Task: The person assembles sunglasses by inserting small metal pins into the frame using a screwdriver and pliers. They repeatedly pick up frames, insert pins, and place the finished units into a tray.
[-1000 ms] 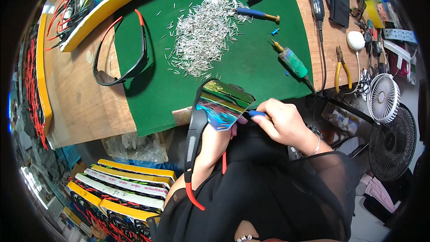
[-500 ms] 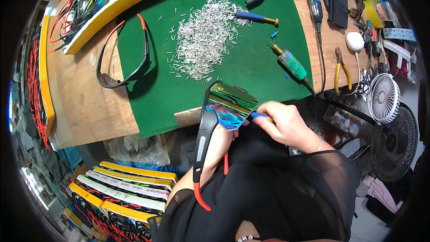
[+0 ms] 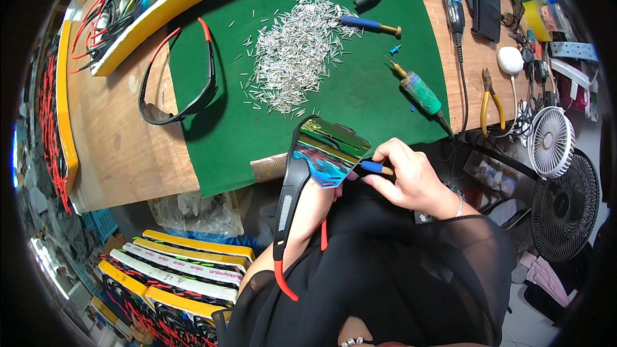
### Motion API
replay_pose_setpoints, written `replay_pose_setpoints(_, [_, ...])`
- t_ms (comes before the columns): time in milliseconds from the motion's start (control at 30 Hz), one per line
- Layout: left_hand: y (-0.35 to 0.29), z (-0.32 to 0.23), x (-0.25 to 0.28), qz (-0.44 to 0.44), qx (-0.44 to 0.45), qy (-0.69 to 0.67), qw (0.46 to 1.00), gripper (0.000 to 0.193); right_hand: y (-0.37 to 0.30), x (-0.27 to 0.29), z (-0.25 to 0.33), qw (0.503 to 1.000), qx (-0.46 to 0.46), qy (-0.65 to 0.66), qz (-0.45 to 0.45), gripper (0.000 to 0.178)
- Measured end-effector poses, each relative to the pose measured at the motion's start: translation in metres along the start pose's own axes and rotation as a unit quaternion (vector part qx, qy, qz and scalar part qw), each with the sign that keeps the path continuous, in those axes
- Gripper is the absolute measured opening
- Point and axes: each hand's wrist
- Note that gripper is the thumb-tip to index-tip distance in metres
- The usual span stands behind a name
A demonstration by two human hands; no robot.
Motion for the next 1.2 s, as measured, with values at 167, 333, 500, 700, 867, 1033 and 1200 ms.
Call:
replay_pose_setpoints(167, [0.0,-0.003,-0.002,0.0,-0.012,0.005,1.0,0.029,-0.004,-0.009,-0.012,0.998,0.05,-0.023,0.016,0.021])
replay_pose_setpoints(333, [0.0,-0.006,-0.004,-0.006,0.012,-0.006,1.0,0.028,0.001,0.0,0.0,0.999,0.017,-0.017,-0.031,0.016])
replay_pose_setpoints(500, [0.0,-0.004,-0.002,0.0,0.001,-0.001,1.0,0.029,-0.006,-0.008,-0.012,0.996,0.071,-0.053,0.016,0.019])
replay_pose_setpoints(700, [0.0,-0.006,-0.003,-0.001,0.009,0.001,1.0,0.029,-0.003,-0.003,-0.003,0.998,0.055,-0.036,0.001,0.023])
replay_pose_setpoints(867, [0.0,-0.003,-0.001,0.003,0.0,0.004,1.0,0.031,-0.008,-0.007,-0.01,0.989,0.101,-0.109,-0.006,0.013])
replay_pose_setpoints(1033, [-0.001,-0.003,0.0,0.011,-0.006,0.011,1.0,0.031,0.0,-0.003,0.0,0.992,0.096,-0.062,-0.043,0.012])
replay_pose_setpoints(1200, [0.001,-0.002,-0.002,0.015,-0.024,-0.013,1.0,0.029,-0.006,-0.009,-0.009,0.992,0.102,-0.07,-0.005,0.015])
Point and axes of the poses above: each hand's wrist, its own y-axis towards the middle knuckle, its own x-axis out of the back of the hand, z = x × y, and after that the axes turned 14 degrees about -y, right-handed
